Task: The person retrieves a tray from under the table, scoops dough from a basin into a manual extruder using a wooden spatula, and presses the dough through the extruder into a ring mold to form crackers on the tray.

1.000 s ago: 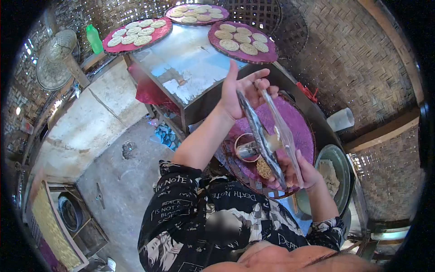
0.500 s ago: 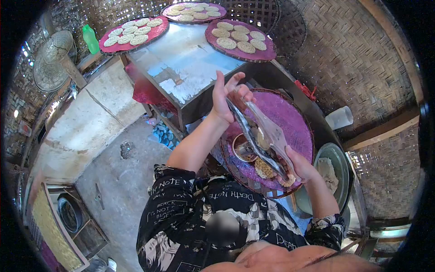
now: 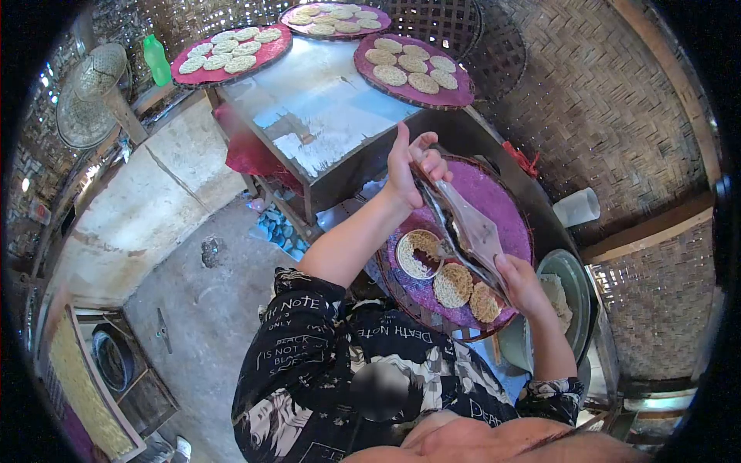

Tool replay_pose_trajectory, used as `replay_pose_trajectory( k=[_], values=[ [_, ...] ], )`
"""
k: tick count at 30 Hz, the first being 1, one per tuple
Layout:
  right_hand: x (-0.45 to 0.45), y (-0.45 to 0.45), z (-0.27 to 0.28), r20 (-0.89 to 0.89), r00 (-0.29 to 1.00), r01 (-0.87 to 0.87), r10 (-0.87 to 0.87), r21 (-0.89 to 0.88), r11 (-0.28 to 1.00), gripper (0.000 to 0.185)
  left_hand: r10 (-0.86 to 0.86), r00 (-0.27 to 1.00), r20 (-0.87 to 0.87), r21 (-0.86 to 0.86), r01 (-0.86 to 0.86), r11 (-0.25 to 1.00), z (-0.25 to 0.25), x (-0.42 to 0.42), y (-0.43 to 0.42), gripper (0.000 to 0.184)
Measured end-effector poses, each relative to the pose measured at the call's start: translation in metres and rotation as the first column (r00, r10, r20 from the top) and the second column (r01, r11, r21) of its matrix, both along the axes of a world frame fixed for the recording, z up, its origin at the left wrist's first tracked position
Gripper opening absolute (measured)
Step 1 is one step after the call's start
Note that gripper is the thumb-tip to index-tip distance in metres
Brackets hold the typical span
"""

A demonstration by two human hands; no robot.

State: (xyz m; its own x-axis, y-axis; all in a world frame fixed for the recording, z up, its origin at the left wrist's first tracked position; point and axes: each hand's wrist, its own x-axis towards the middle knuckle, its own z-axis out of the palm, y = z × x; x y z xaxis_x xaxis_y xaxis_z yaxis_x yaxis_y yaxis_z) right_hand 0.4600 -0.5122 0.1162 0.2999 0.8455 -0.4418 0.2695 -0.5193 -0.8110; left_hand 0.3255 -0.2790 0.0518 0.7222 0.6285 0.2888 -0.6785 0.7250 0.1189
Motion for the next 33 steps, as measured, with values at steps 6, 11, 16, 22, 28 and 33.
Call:
replay_pose_trajectory(
  k=[6, 11, 16, 22, 28, 33],
  values=[
    [-0.017, -0.019, -0.009, -0.065, 0.996, 0.057, -0.061, -0.066, 0.996, 0.045, 0.02, 0.989, -0.146, -0.08, -0.032, 0.996, 0.004, -0.017, -0.019, 0.054],
    [-0.034, -0.011, -0.017, -0.027, 0.999, 0.036, -0.036, 0.014, 0.999, 0.043, 0.049, 0.98, -0.19, -0.072, -0.064, 0.995, 0.016, -0.031, -0.013, 0.055],
    [-0.034, -0.005, -0.014, 0.109, 0.993, 0.018, -0.033, 0.131, 0.991, 0.04, 0.066, 0.986, -0.153, -0.042, -0.073, 0.996, 0.023, -0.028, -0.009, 0.055],
    [-0.032, -0.02, -0.012, 0.129, 0.989, 0.074, -0.078, 0.032, 0.997, 0.037, 0.01, 0.99, -0.137, -0.053, -0.018, 0.998, 0.009, -0.017, -0.019, 0.056],
    [-0.031, -0.036, 0.005, -0.123, 0.988, 0.114, -0.097, 0.136, 0.984, 0.033, -0.141, 0.99, -0.009, 0.126, 0.141, 0.982, 0.008, -0.021, -0.018, 0.065],
    [-0.043, -0.026, 0.007, -0.176, 0.976, 0.191, -0.127, 0.416, 0.889, 0.05, 0.528, 0.789, -0.315, 0.908, 0.09, 0.409, 0.015, -0.036, -0.048, 0.061]
  ],
)
